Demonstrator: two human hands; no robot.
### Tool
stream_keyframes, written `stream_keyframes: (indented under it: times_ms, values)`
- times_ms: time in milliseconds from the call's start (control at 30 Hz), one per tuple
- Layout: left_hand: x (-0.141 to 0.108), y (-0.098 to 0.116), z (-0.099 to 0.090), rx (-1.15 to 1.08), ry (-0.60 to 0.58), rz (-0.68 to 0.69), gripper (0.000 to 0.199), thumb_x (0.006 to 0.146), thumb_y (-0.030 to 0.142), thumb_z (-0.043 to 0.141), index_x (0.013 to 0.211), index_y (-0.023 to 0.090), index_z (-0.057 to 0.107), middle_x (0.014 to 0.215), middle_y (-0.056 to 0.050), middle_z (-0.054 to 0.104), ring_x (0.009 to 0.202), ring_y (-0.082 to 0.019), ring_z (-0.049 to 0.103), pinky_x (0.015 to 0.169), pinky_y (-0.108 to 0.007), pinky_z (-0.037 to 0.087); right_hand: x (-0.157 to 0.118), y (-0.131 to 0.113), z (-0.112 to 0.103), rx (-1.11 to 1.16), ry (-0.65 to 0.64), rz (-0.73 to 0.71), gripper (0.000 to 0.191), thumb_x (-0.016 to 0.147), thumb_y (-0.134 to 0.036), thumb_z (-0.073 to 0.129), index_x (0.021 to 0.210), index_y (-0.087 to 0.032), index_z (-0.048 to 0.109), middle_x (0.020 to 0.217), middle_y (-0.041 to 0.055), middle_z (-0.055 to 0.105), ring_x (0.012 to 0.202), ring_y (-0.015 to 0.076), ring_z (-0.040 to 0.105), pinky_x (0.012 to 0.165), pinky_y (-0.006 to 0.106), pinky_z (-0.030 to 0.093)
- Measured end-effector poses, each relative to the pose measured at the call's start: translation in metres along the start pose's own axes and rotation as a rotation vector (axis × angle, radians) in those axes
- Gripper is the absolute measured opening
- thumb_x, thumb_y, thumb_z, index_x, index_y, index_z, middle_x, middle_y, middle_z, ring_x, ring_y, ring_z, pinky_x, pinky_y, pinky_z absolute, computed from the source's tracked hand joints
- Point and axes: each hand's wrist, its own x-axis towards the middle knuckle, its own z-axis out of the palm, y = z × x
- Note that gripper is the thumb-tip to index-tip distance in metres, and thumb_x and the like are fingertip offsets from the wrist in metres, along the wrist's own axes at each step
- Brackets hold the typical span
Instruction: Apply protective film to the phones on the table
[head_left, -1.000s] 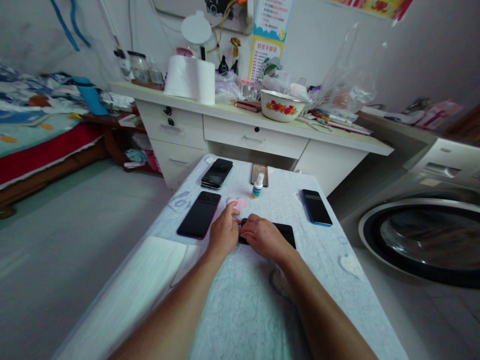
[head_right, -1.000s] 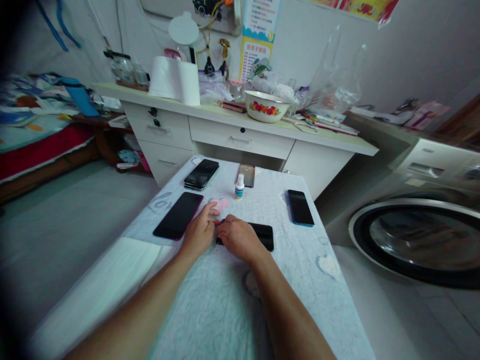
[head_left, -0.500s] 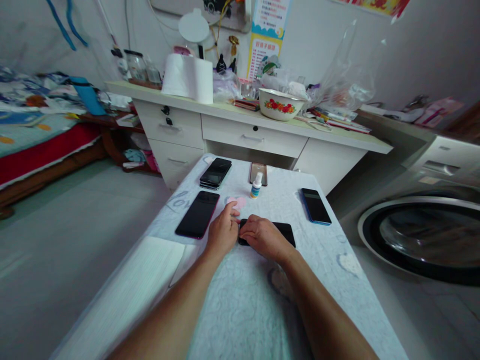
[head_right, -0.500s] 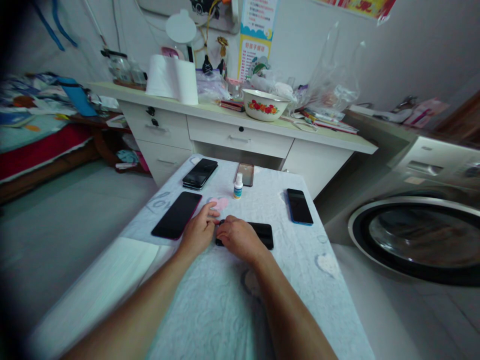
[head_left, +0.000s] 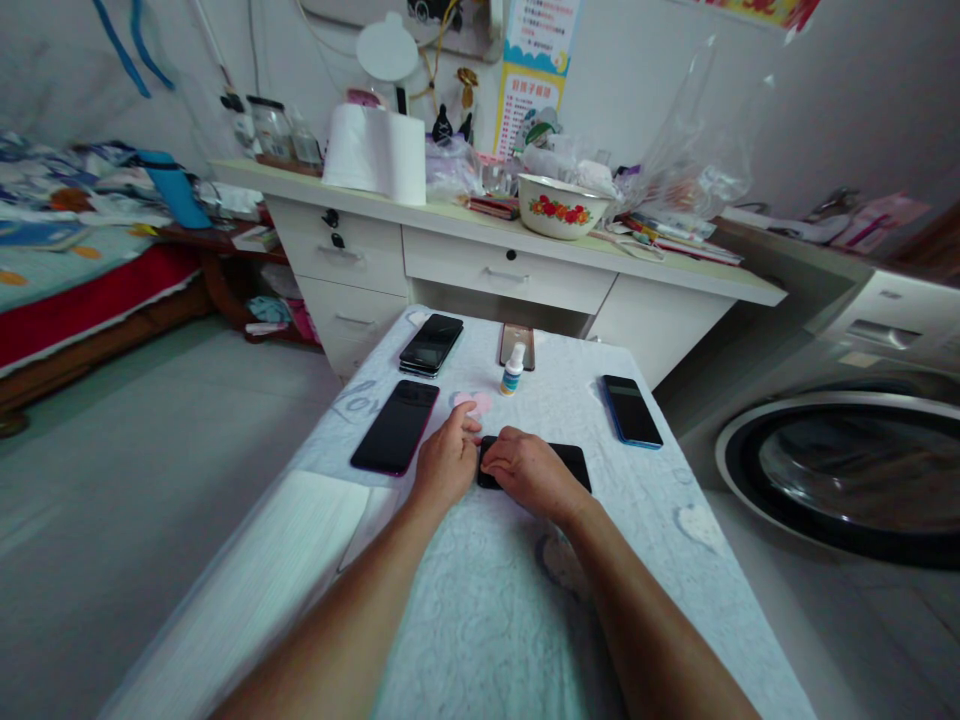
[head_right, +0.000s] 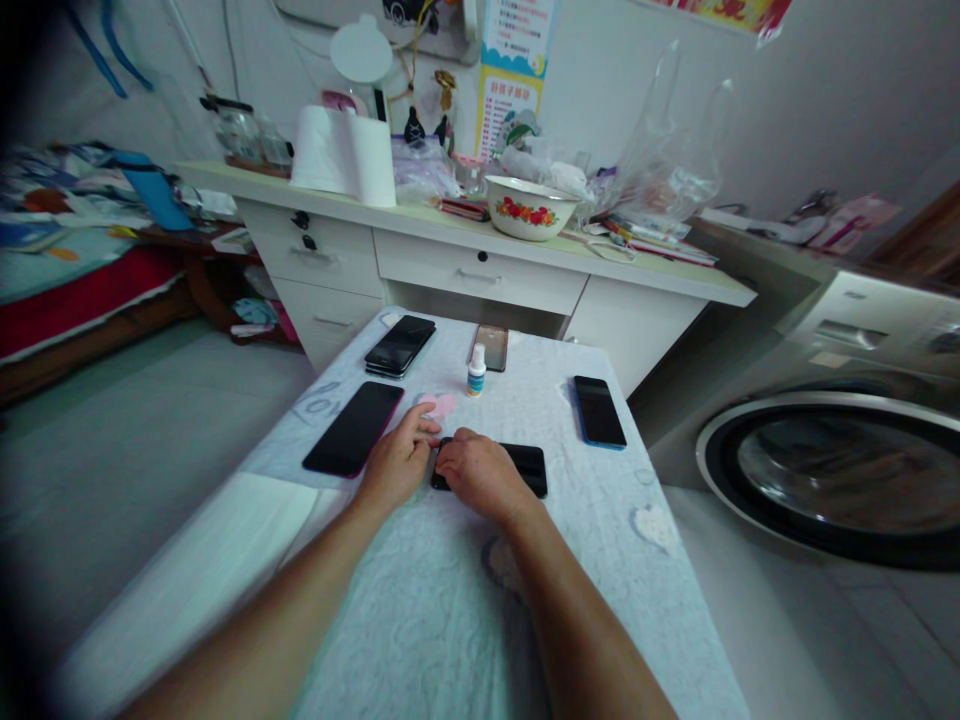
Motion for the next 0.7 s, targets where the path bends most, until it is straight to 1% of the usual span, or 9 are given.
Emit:
stream_keyframes:
  times_ms: [133, 267, 433, 633, 700]
  values:
    - [0.0, 0.001, -0.001, -0.013, -0.003, -0.002, 0.051, 0.077, 0.004, 0.039, 0.124, 0.022, 0.044, 0.1, -0.003, 0.065, 0.082, -0.013, 0.066, 0.077, -0.027, 0.049, 0.0, 0.001, 0.001, 0.066, -0.016, -0.089, 0.018, 0.083, -0.008, 0.053, 0.079, -0.018, 0.068, 0.081, 0.0019, 0.063, 0.081, 0.0131, 0.055, 0.076, 0.023, 0.041]
    - [0.0, 0.001, -0.001, -0.012, -0.008, -0.005, 0.05, 0.077, 0.004, 0.039, 0.123, 0.022, 0.045, 0.1, -0.003, 0.065, 0.083, -0.013, 0.066, 0.076, -0.027, 0.049, -0.001, 0.003, 0.004, 0.109, -0.03, -0.113, 0.018, 0.081, -0.007, 0.054, 0.08, -0.018, 0.069, 0.084, 0.002, 0.063, 0.08, 0.0123, 0.056, 0.076, 0.022, 0.042]
    - [0.0, 0.001, 0.0, -0.018, -0.008, -0.006, 0.05, 0.077, 0.003, 0.038, 0.123, 0.021, 0.044, 0.099, -0.003, 0.065, 0.083, -0.013, 0.066, 0.077, -0.027, 0.049, 0.0, 0.0, 0.006, 0.067, -0.007, -0.058, 0.017, 0.081, -0.008, 0.054, 0.081, -0.018, 0.068, 0.084, 0.002, 0.062, 0.082, 0.0128, 0.055, 0.077, 0.023, 0.041]
    - [0.0, 0.001, 0.0, -0.013, -0.011, 0.0, 0.051, 0.076, 0.002, 0.039, 0.123, 0.022, 0.044, 0.1, -0.003, 0.065, 0.084, -0.013, 0.066, 0.079, -0.027, 0.049, 0.002, -0.007, 0.002, -0.01, 0.031, 0.085, 0.018, 0.086, -0.011, 0.05, 0.082, -0.018, 0.066, 0.084, 0.0025, 0.057, 0.082, 0.012, 0.055, 0.076, 0.022, 0.04]
    - [0.0, 0.001, 0.0, -0.009, -0.007, 0.003, 0.051, 0.076, 0.002, 0.039, 0.123, 0.022, 0.044, 0.1, -0.003, 0.065, 0.083, -0.013, 0.066, 0.079, -0.027, 0.049, 0.002, -0.006, 0.002, -0.001, 0.039, 0.086, 0.018, 0.086, -0.01, 0.05, 0.083, -0.018, 0.067, 0.085, 0.0024, 0.057, 0.081, 0.0116, 0.055, 0.077, 0.022, 0.04]
